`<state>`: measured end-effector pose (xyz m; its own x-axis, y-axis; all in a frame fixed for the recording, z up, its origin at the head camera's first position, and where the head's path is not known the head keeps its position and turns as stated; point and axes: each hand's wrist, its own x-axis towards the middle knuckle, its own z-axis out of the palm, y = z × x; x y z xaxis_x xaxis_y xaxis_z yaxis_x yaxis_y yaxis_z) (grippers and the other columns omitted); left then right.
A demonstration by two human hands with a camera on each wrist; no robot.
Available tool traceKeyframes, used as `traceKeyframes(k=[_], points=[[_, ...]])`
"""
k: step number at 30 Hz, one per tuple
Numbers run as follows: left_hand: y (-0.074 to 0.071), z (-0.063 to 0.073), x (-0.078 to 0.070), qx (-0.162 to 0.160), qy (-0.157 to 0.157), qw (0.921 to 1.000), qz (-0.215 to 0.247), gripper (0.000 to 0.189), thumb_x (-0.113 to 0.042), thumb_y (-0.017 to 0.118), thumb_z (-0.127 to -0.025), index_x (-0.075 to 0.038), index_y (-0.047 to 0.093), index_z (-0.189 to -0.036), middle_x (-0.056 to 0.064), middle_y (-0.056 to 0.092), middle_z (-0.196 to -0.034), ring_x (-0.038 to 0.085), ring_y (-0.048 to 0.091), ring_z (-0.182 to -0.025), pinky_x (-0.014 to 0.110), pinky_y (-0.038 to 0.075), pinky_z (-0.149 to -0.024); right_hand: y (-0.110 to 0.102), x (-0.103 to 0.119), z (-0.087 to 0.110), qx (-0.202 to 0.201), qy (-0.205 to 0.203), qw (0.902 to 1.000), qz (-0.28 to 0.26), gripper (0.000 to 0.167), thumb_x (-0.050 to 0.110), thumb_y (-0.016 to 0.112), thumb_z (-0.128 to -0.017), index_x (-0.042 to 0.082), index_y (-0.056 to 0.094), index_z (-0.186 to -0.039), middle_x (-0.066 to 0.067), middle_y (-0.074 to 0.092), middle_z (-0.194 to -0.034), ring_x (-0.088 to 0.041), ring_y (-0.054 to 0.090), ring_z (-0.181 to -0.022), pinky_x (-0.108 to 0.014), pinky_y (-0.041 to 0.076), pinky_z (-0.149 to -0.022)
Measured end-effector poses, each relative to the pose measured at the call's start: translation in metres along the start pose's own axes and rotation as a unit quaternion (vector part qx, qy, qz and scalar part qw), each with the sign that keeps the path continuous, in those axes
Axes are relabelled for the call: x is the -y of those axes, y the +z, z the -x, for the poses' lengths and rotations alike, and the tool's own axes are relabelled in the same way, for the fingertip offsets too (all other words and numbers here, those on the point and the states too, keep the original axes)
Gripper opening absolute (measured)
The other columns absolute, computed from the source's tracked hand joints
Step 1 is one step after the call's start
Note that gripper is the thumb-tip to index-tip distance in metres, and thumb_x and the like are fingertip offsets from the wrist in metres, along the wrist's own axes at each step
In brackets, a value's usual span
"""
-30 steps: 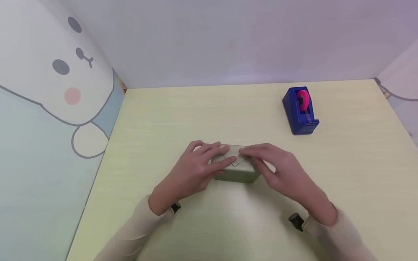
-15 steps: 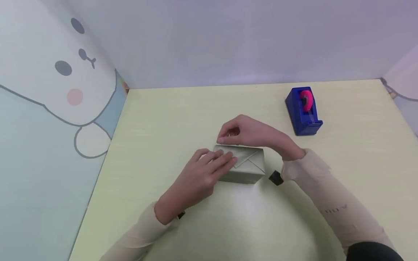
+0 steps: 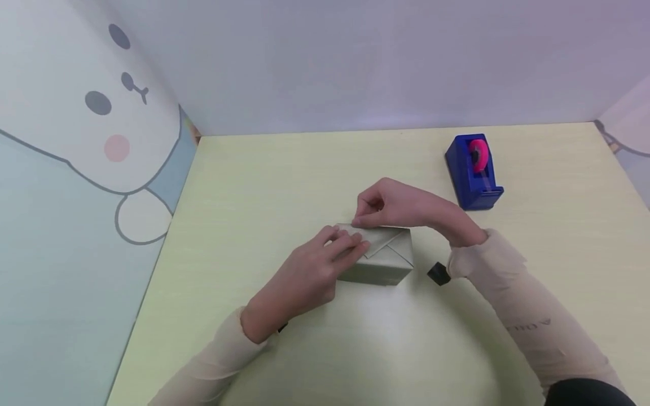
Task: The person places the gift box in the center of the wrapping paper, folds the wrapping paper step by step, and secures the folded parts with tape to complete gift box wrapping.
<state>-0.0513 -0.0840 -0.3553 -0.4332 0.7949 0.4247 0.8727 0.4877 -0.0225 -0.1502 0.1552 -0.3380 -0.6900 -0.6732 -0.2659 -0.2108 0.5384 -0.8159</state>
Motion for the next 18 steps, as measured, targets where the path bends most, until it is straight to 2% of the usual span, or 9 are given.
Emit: traceKeyframes(k=[7,18], points=[[-0.001,-0.001,-0.001,0.002,-0.013,0.9999,0.005,0.064,0.010,0.058,-0.071,-0.010,0.072,-0.131,0.002,0.066,-0.124,0.022,0.057,-0.109,0.020,0.056,-0.072,-0.007,-0.011,0.013,0.005,0.008,0.9999,0.004,0.015,0.026,0.073,-0.098,0.018,0.077,-0.086,0.004,0.064,-0.074,-0.011,0.055,-0.073,-0.024,0.044,-0.066],[-0.002,-0.003,-0.004,0.005,-0.025,0.9996,0.013,0.065,0.010,0.058,-0.070,-0.011,0.072,-0.130,0.002,0.064,-0.122,0.023,0.057,-0.107,0.021,0.055,-0.068,-0.017,-0.020,0.042,0.002,0.028,0.9995,0.017,0.014,0.030,0.073,-0.099,0.021,0.075,-0.087,0.004,0.065,-0.079,-0.014,0.059,-0.080,-0.027,0.050,-0.073]])
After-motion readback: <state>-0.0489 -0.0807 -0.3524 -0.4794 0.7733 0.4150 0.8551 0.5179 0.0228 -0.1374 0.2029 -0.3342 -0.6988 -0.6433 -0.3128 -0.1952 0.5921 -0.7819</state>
